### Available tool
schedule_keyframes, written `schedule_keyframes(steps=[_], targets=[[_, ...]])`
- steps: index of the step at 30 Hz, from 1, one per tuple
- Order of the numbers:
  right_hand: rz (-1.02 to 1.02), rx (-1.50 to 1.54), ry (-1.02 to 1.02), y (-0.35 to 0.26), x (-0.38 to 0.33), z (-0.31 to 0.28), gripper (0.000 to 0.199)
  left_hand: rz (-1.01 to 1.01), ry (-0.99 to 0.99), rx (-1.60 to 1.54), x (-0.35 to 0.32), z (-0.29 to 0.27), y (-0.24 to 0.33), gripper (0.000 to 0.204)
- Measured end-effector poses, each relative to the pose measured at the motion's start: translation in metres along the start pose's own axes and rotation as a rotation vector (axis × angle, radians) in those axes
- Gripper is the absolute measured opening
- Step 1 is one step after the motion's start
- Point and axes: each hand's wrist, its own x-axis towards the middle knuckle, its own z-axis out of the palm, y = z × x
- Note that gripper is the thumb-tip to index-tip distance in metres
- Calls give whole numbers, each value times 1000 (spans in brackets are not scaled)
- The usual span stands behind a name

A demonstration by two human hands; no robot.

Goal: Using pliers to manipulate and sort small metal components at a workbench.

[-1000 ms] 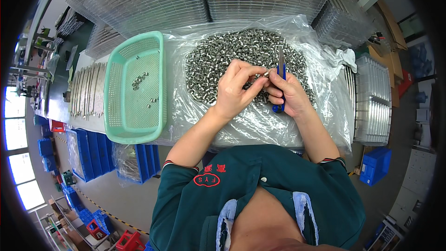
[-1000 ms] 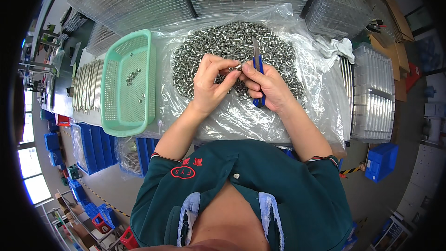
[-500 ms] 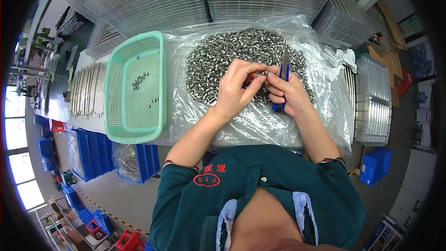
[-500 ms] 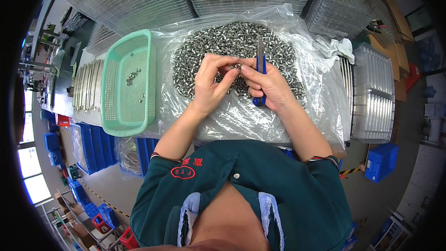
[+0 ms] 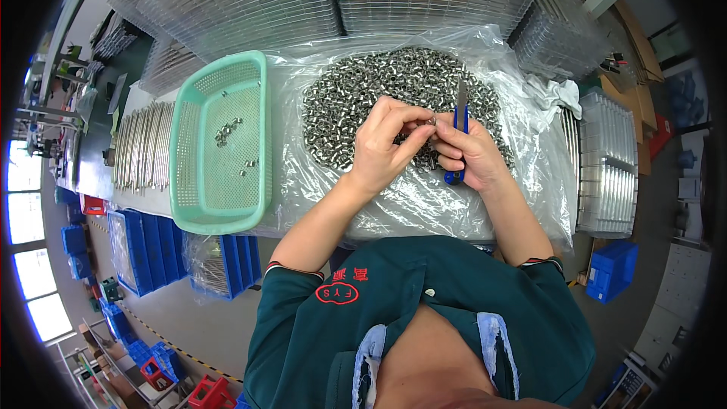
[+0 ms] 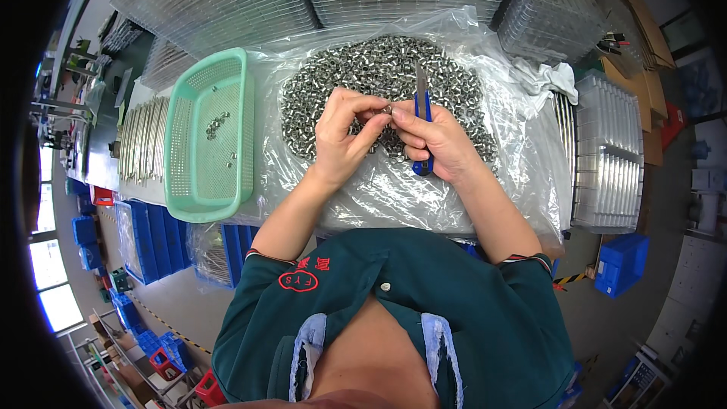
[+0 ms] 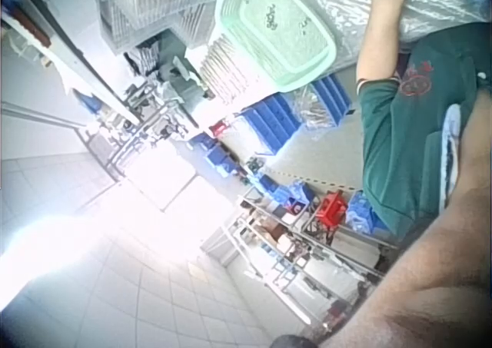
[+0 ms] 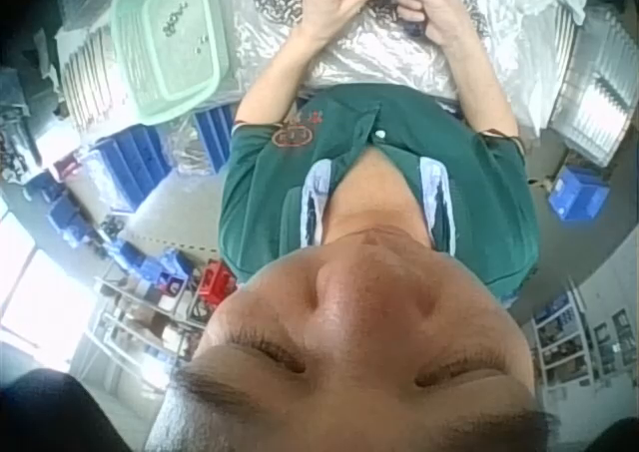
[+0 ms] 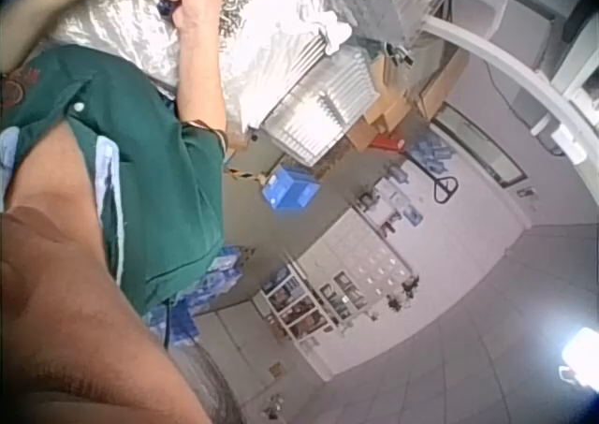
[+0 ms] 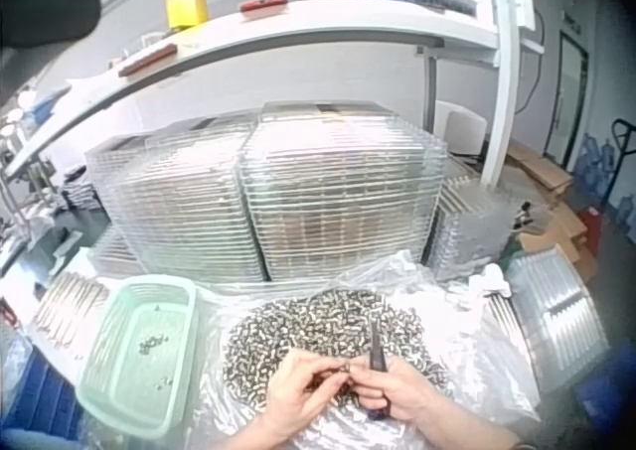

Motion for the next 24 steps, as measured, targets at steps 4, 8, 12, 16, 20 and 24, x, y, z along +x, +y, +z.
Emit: schedule_keyframes(steps=[4,8,12,16,20,24], targets=[[-1,-1,4,1,1,-1,18,10,13,13,0,0,-1,18],[-21,-7,-8,1,1,-2,16,8,12,29,-1,1,-1,19],[-30,-13,23,0,1,0,15,8,12,27,-1,1,-2,20],[-33,5,23,1,0,-1,15,11,7,29,-2,1,-2,20],[-33,5,17,1,1,-2,16,11,3,28,-2,1,-2,20],[-35,9,13,0,0,-2,16,17,0,29,-2,1,-3,20]])
